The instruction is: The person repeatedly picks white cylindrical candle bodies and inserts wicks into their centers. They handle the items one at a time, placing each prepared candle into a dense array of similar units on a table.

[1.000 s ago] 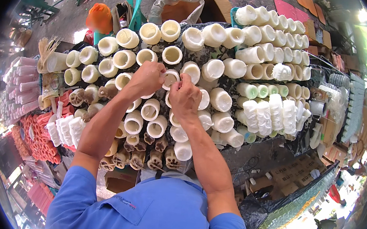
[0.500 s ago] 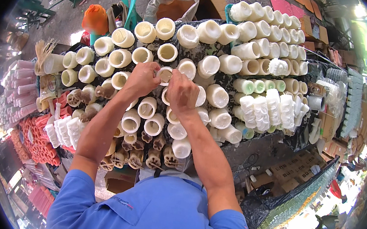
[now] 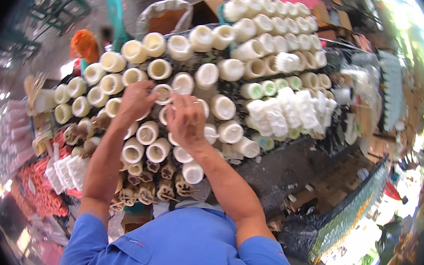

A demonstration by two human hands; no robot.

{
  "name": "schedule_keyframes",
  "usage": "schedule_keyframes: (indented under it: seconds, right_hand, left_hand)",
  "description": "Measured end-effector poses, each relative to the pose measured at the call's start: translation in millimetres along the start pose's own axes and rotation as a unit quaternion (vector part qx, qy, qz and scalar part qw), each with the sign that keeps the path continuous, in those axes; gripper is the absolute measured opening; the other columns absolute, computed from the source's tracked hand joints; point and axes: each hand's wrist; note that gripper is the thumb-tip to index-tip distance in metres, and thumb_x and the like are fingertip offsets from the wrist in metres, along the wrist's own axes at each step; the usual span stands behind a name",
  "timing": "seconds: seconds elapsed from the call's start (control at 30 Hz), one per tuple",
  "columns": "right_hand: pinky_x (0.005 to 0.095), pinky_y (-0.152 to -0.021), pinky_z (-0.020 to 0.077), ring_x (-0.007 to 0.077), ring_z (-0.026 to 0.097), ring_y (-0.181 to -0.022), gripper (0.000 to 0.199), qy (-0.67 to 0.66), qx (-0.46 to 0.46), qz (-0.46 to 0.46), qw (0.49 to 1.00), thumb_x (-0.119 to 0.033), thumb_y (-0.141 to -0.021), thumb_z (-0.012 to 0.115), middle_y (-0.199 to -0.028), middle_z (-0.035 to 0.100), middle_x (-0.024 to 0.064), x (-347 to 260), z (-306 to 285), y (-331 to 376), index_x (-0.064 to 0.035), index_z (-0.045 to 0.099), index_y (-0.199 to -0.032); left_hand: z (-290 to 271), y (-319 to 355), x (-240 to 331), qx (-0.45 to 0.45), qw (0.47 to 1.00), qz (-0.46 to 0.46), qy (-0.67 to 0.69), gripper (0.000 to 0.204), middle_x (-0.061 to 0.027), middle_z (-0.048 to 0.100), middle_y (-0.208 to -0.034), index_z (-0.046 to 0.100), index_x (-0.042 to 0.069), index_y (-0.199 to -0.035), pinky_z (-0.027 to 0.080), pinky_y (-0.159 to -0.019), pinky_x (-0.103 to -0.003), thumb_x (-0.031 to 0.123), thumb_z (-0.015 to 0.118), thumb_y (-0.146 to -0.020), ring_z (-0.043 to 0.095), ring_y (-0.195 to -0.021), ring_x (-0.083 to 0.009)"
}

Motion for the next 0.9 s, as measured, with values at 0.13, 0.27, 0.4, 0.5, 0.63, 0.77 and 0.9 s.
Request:
schedule_keyframes:
  seconds: [0.13,0.27,0.4,0.5,0.63,0.77,0.9]
  right_hand:
    - [0.0471,-0.093,0.0523,0.0338,0.071,-0.097,0.036,-0.038,0.015,0.006,0.999,-0.010,-0.087,0.085,-0.104,0.073,0.0120,5,-78,46,-0.0035,0.075,-0.120]
    - [0.0404,-0.080,0.0584,0.0268,0.072,-0.087,0.019,0.176,0.110,0.026,0.978,-0.011,-0.094,0.084,-0.099,0.078,0.0116,88,-201,90,-0.0013,0.078,-0.110]
    - [0.0410,-0.080,0.0604,0.0277,0.076,-0.084,0.031,0.178,0.208,0.384,0.882,-0.019,-0.096,0.079,-0.100,0.080,0.0174,245,-315,112,0.0031,0.078,-0.118]
    - [0.0475,-0.104,0.0561,0.0395,0.074,-0.118,0.050,0.261,0.102,0.407,0.870,-0.033,-0.093,0.081,-0.123,0.078,0.0242,359,-356,119,0.0020,0.076,-0.129]
    - [0.0511,-0.110,0.0534,0.0411,0.067,-0.133,0.059,0.276,0.027,0.435,0.857,-0.037,-0.091,0.083,-0.139,0.073,0.0236,452,-358,118,-0.0016,0.073,-0.137]
    - [0.0557,-0.112,0.0523,0.0411,0.067,-0.134,0.059,0.283,-0.016,0.471,0.836,-0.038,-0.089,0.085,-0.142,0.072,0.0202,471,-352,121,-0.0083,0.073,-0.139]
    - [0.0597,-0.105,0.0534,0.0410,0.069,-0.128,0.042,0.263,0.013,0.446,0.856,-0.035,-0.092,0.083,-0.135,0.075,0.0179,468,-356,128,-0.0111,0.076,-0.127]
  left_hand:
    - [-18,19,-4,-0.034,0.988,-0.116,0.101,0.043,-0.0086,0.070,-0.075,0.073,-0.005,-0.125,0.051,-0.056,-0.034,0.026,0.082,-0.097,0.065,-0.061,-0.0158]
    - [-32,57,-10,0.047,0.992,-0.095,0.064,0.046,-0.0107,0.070,-0.077,0.074,-0.005,-0.126,0.053,-0.065,-0.036,0.029,0.081,-0.097,0.065,-0.066,-0.0190]
    - [-29,99,2,0.056,0.986,-0.116,0.103,0.040,-0.0012,0.065,-0.078,0.072,-0.005,-0.129,0.046,-0.056,-0.027,0.023,0.080,-0.101,0.055,-0.061,-0.0081]
    - [-12,130,33,0.059,0.990,-0.093,0.091,0.036,-0.0009,0.065,-0.078,0.073,-0.005,-0.127,0.046,-0.057,-0.027,0.020,0.079,-0.102,0.054,-0.061,-0.0077]
    - [22,178,92,0.029,0.993,-0.081,0.076,0.033,-0.0031,0.068,-0.080,0.073,-0.008,-0.124,0.050,-0.063,-0.029,0.014,0.080,-0.099,0.060,-0.069,-0.0093]
    - [59,214,148,0.002,0.991,-0.068,0.112,0.033,-0.0083,0.071,-0.080,0.074,-0.007,-0.122,0.054,-0.067,-0.031,0.011,0.082,-0.095,0.065,-0.071,-0.0143]
    - [88,237,191,0.005,0.993,-0.014,0.119,0.033,-0.0110,0.072,-0.087,0.074,-0.006,-0.122,0.055,-0.069,-0.033,0.009,0.083,-0.093,0.067,-0.073,-0.0179]
Point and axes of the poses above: each hand's wrist, its own y-axis away from the middle knuckle, its own z-axis out of the palm, x = y × z
